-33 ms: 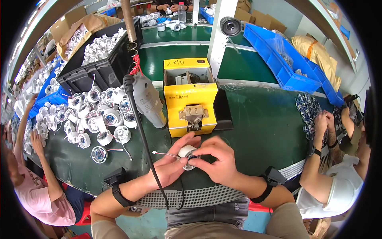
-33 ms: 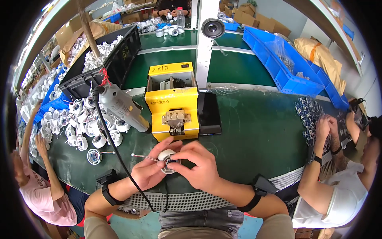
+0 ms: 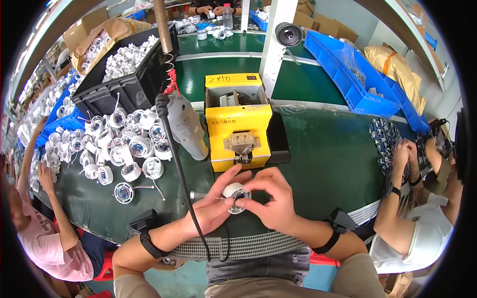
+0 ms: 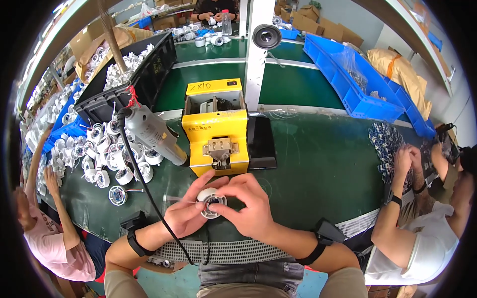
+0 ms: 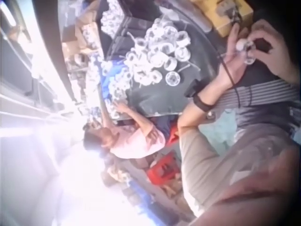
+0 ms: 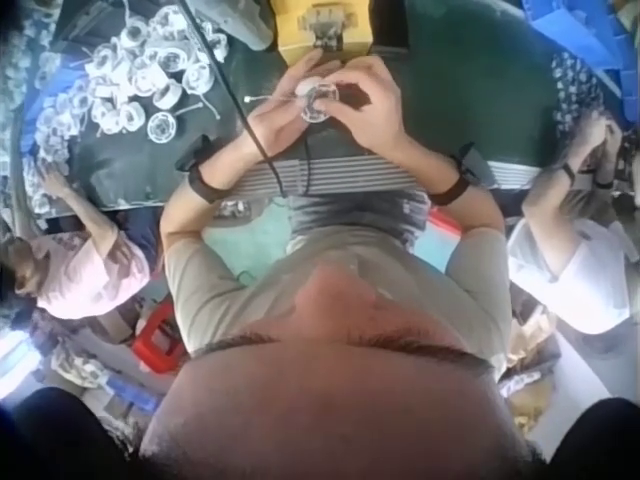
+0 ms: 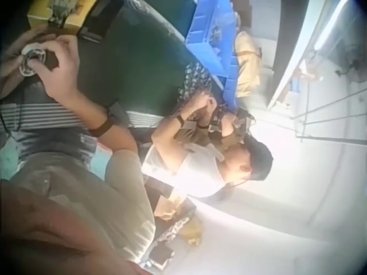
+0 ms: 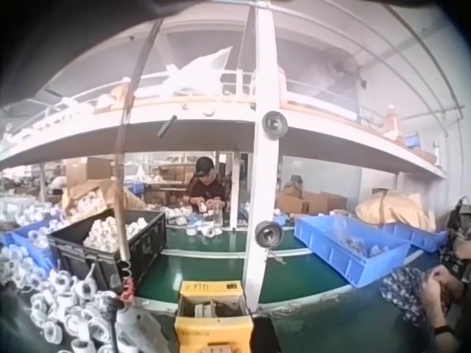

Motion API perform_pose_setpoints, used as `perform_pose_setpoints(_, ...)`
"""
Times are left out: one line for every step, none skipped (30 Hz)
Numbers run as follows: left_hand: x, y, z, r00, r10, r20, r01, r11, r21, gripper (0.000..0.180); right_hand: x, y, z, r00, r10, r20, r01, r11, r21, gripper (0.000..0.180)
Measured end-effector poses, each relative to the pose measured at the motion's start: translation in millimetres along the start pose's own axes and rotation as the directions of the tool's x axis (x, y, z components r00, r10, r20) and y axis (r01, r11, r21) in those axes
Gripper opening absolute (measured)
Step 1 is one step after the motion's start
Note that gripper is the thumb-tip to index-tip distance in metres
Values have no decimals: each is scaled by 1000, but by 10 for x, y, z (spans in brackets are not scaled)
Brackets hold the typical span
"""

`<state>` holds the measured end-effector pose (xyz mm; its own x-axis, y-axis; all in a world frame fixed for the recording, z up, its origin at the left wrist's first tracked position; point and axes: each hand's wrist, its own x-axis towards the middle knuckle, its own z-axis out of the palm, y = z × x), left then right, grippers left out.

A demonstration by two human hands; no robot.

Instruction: The person picks up a camera housing, inserts a circuit board by hand, and secures it using a power screwdriver. They then place the assembled unit onto the table and repeat the process.

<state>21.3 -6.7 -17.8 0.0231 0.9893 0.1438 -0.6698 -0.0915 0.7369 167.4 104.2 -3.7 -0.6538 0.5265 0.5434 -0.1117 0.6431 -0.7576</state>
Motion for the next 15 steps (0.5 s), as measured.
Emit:
perform_pose_setpoints(-7,-12,5,999,23,24,-24,1000,3,64,-8,18,14,1000,-5,4,5,1000,1,28)
perform_pose_setpoints(-11,-14,4,998,48,49,-49,999,4,66,-16,59,34,995,88,54,-95,986,135,30)
perform_pose_setpoints(-10,-5,-16,997,57,48,-57,998,5,66,-22,105,54,978,173,119,-198,945,259,33)
perform_pose_setpoints(-4,9,-39,997,46,57,-55,984,172,69,-32,151,52,949,233,211,-296,888,351,35)
perform_pose_setpoints(4,42,-39,997,36,62,-55,941,334,71,-31,135,35,949,228,219,-294,892,344,35)
perform_pose_setpoints(-33,94,6,1000,-11,22,-3,838,546,73,-28,112,22,953,222,206,-283,896,342,34)
perform_pose_setpoints(-51,50,3,997,68,-37,-17,656,754,70,-3,99,12,958,210,196,-267,902,339,33)
perform_pose_setpoints(-55,61,-7,993,18,-115,69,707,704,65,12,119,29,984,143,105,-163,961,221,28)
perform_pose_setpoints(-61,76,-17,982,-37,-187,151,751,643,61,32,117,31,985,127,120,-151,966,212,28)
perform_pose_setpoints(-58,80,-26,983,-16,-183,131,756,641,61,51,115,15,980,115,163,-137,982,129,26)
perform_pose_setpoints(-53,80,-34,976,-51,-213,167,804,570,56,85,114,-4,973,107,206,-119,992,46,25)
perform_pose_setpoints(-46,76,-46,967,-91,-239,201,846,494,53,133,118,-29,979,-1,204,17,997,-72,26)
perform_pose_setpoints(-59,40,-90,967,-76,-242,190,849,492,53,179,86,-12,976,-10,216,27,997,-73,26)
perform_pose_setpoints(-60,-20,-158,976,-56,-211,162,832,531,51,246,34,7,989,-97,114,113,983,-147,29)
perform_pose_setpoints(-61,-51,-195,983,-38,-179,135,812,568,48,322,-19,30,982,-190,16,189,956,-226,32)
